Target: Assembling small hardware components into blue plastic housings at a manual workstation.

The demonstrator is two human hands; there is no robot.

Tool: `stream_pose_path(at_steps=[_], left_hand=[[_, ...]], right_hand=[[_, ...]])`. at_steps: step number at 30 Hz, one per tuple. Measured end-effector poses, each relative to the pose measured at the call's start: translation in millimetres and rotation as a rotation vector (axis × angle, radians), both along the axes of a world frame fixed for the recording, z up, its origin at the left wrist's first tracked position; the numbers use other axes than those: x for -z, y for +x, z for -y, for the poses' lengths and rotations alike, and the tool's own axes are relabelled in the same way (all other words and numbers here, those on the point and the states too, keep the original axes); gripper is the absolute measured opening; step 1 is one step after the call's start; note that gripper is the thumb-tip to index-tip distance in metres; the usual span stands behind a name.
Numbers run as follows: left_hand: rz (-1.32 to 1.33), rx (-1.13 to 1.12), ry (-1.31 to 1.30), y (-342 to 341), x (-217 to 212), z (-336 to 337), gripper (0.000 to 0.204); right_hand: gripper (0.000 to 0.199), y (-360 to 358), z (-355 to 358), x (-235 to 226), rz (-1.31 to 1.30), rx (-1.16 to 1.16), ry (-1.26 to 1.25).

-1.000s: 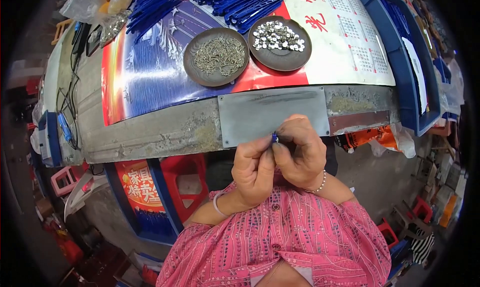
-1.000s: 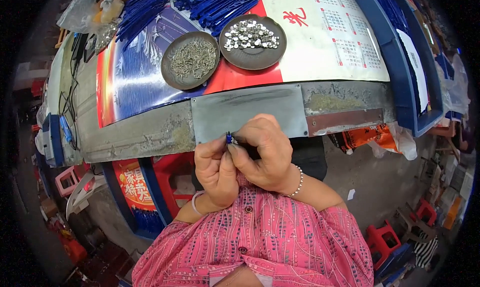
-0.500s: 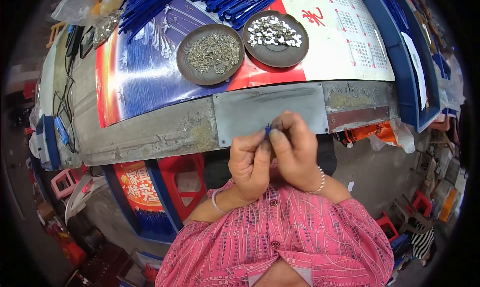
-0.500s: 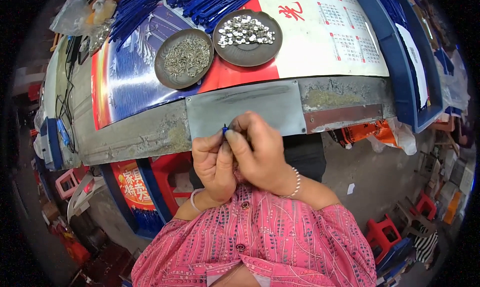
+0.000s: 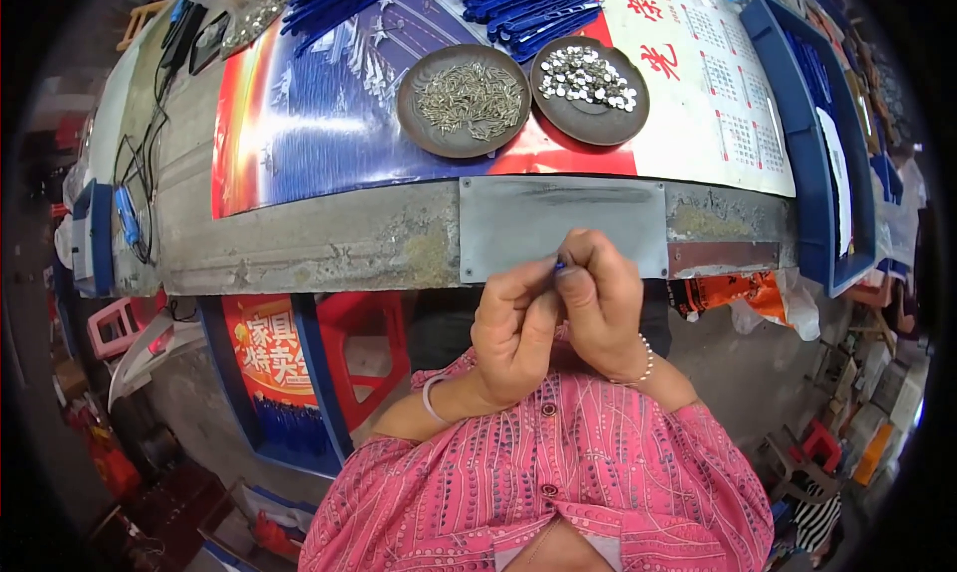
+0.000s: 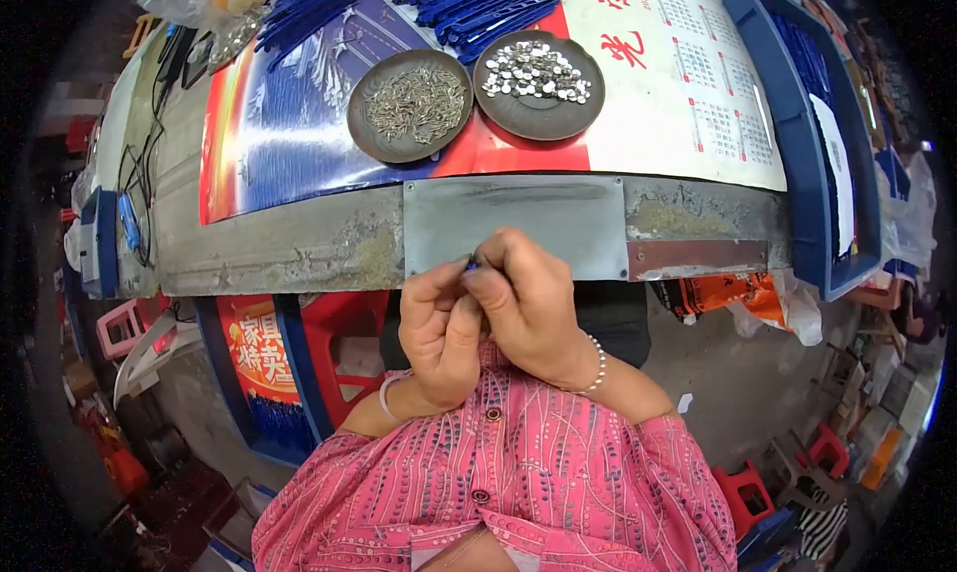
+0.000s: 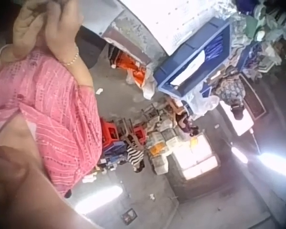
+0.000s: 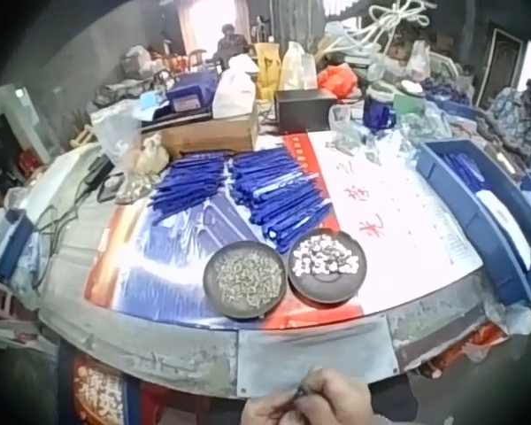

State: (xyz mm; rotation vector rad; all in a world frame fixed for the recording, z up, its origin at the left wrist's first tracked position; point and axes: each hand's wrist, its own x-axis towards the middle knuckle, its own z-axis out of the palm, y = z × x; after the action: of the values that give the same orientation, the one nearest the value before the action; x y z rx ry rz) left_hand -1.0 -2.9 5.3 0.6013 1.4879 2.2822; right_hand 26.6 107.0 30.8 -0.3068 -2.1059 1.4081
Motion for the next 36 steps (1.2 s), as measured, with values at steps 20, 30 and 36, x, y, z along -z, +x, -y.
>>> stream_pose_path(at_steps=[20,30,36], left_hand=[[-0.324,-0.107,-0.091,-6,7,4,0.024],[-0.136,-0.125,-0.077,1,10,2,0.021],[-0.06,0.012,-0.061,-6,4,3,0.028]], right_hand=[[0.017,6,14,19,-0.126,0.119,0.351],[0.014,8,3,0,0.15,-0.007,-0.648],[0.011,-6,-5,3,0.048,-0.161,-0.198]])
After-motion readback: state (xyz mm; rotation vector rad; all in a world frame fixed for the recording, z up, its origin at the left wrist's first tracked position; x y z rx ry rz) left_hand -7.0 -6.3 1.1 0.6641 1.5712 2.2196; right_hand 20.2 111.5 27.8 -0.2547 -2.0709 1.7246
